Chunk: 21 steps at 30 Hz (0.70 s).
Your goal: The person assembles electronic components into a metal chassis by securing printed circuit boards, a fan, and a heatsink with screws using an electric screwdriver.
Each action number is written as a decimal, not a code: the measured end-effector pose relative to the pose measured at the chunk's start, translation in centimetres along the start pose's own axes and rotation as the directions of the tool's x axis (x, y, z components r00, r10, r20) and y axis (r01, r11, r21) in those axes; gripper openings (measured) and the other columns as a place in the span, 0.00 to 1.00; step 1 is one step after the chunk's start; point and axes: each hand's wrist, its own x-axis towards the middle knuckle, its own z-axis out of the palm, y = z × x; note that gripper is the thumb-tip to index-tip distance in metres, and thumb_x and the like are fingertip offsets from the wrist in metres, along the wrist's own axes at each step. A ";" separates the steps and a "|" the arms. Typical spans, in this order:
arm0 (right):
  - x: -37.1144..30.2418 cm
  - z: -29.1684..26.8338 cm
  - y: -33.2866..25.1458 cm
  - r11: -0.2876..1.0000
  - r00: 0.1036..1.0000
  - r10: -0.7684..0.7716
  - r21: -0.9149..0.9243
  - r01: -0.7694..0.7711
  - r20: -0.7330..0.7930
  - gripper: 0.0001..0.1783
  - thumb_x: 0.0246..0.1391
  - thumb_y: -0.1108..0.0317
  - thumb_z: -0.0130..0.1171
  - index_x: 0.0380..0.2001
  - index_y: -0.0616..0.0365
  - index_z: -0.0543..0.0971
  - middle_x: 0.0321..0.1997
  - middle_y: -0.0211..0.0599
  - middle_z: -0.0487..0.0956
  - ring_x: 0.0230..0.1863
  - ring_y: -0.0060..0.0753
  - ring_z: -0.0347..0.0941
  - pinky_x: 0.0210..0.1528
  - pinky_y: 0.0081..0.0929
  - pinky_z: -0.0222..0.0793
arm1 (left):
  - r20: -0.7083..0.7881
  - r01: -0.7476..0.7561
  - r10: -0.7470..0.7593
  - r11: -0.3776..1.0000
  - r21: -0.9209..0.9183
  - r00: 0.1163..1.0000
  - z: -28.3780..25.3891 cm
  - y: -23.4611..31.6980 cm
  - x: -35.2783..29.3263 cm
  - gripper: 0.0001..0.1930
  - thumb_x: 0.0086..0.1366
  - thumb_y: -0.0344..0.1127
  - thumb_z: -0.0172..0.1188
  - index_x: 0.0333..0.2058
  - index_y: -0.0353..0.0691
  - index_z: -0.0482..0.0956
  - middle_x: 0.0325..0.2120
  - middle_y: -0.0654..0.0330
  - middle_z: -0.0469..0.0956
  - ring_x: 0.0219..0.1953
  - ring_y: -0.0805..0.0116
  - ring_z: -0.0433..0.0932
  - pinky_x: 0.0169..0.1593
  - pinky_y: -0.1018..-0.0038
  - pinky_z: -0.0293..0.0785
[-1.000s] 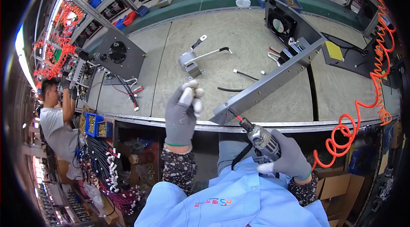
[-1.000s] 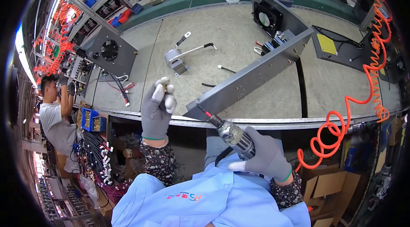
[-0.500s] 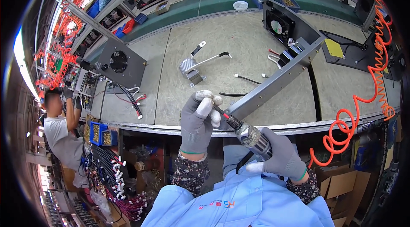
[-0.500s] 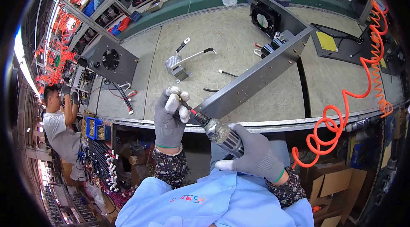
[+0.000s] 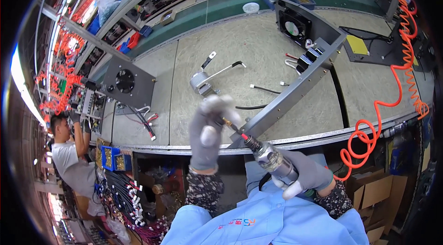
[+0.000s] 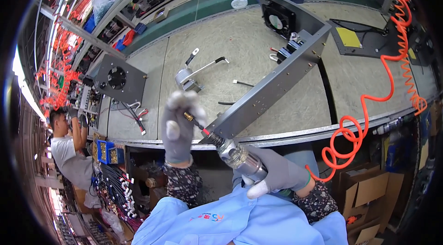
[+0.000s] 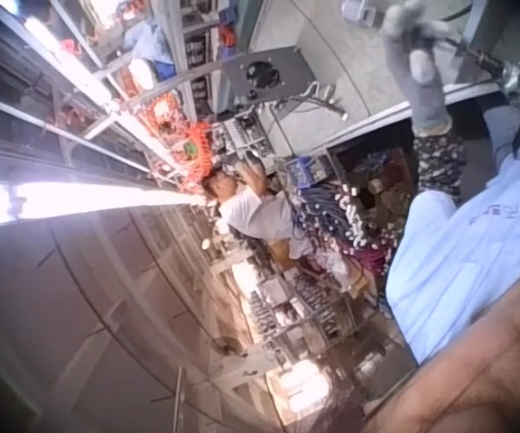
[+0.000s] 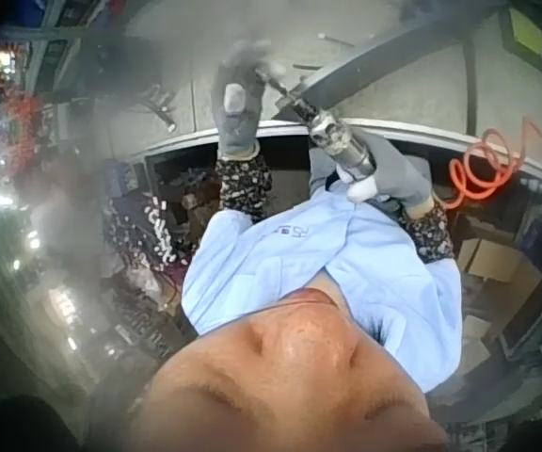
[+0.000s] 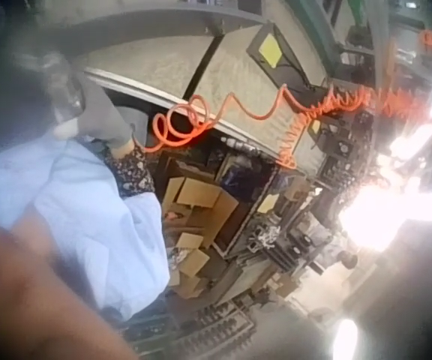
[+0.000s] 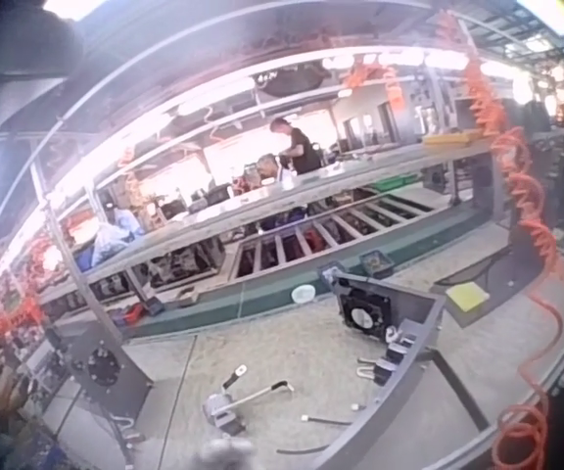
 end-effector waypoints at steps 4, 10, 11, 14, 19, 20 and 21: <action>-2.6 -1.2 -0.9 0.990 0.984 -0.057 -0.138 0.034 -0.166 0.38 0.20 0.71 0.75 0.42 0.62 0.70 0.26 0.29 0.73 0.25 0.19 0.67 0.29 0.17 0.63 | -0.016 -0.066 0.125 0.625 0.778 0.992 -8.6 -2.7 6.0 0.27 0.51 0.41 0.63 0.51 0.39 0.73 0.50 0.48 0.70 0.51 0.57 0.71 0.56 0.67 0.65; -7.7 -3.2 -0.7 0.979 0.863 -0.104 -0.206 0.000 -0.495 0.34 0.22 0.71 0.72 0.41 0.60 0.70 0.25 0.26 0.73 0.25 0.17 0.66 0.29 0.17 0.62 | 0.185 -0.167 -0.092 0.170 0.971 0.979 -18.1 -10.3 9.3 0.24 0.51 0.43 0.63 0.49 0.47 0.76 0.53 0.49 0.68 0.56 0.46 0.64 0.57 0.59 0.63; -8.1 -3.8 -0.3 0.968 0.811 -0.132 -0.251 -0.019 -0.570 0.33 0.23 0.71 0.72 0.41 0.60 0.71 0.25 0.25 0.72 0.25 0.16 0.66 0.29 0.17 0.62 | 0.192 -0.174 -0.094 0.176 0.969 0.977 -18.5 -11.0 9.4 0.24 0.51 0.43 0.63 0.49 0.47 0.76 0.53 0.49 0.68 0.56 0.46 0.64 0.57 0.59 0.63; -8.9 -5.6 1.1 0.949 0.757 -0.159 -0.310 -0.060 -0.634 0.34 0.26 0.68 0.74 0.42 0.61 0.71 0.27 0.23 0.71 0.28 0.16 0.65 0.32 0.17 0.62 | 0.187 -0.186 -0.065 0.012 0.982 0.980 -17.5 -12.1 10.3 0.23 0.52 0.44 0.62 0.48 0.47 0.77 0.50 0.50 0.70 0.55 0.46 0.65 0.55 0.59 0.65; -8.0 -7.9 2.3 0.932 0.765 -0.181 -0.356 -0.067 -0.619 0.34 0.29 0.60 0.76 0.41 0.61 0.72 0.28 0.22 0.68 0.29 0.16 0.62 0.33 0.19 0.62 | -0.415 0.364 -0.049 -0.395 0.843 0.908 -11.6 -11.8 11.3 0.22 0.58 0.52 0.56 0.46 0.46 0.77 0.46 0.50 0.74 0.49 0.48 0.71 0.49 0.59 0.68; -7.6 -7.8 2.1 0.916 0.764 -0.200 -0.394 -0.077 -0.614 0.33 0.30 0.59 0.76 0.39 0.60 0.72 0.28 0.22 0.68 0.30 0.17 0.63 0.34 0.19 0.62 | -0.419 0.370 -0.044 -0.392 0.842 0.907 -11.8 -11.5 11.1 0.22 0.58 0.52 0.56 0.46 0.46 0.77 0.46 0.50 0.74 0.49 0.48 0.71 0.49 0.59 0.68; -7.3 -7.9 1.7 0.913 0.765 -0.203 -0.401 -0.079 -0.612 0.33 0.30 0.59 0.76 0.39 0.60 0.72 0.28 0.22 0.68 0.30 0.17 0.63 0.34 0.19 0.62 | -0.444 0.365 -0.127 -0.396 0.843 0.887 -12.4 -11.2 10.9 0.24 0.58 0.55 0.55 0.46 0.44 0.76 0.44 0.49 0.74 0.46 0.48 0.72 0.47 0.58 0.69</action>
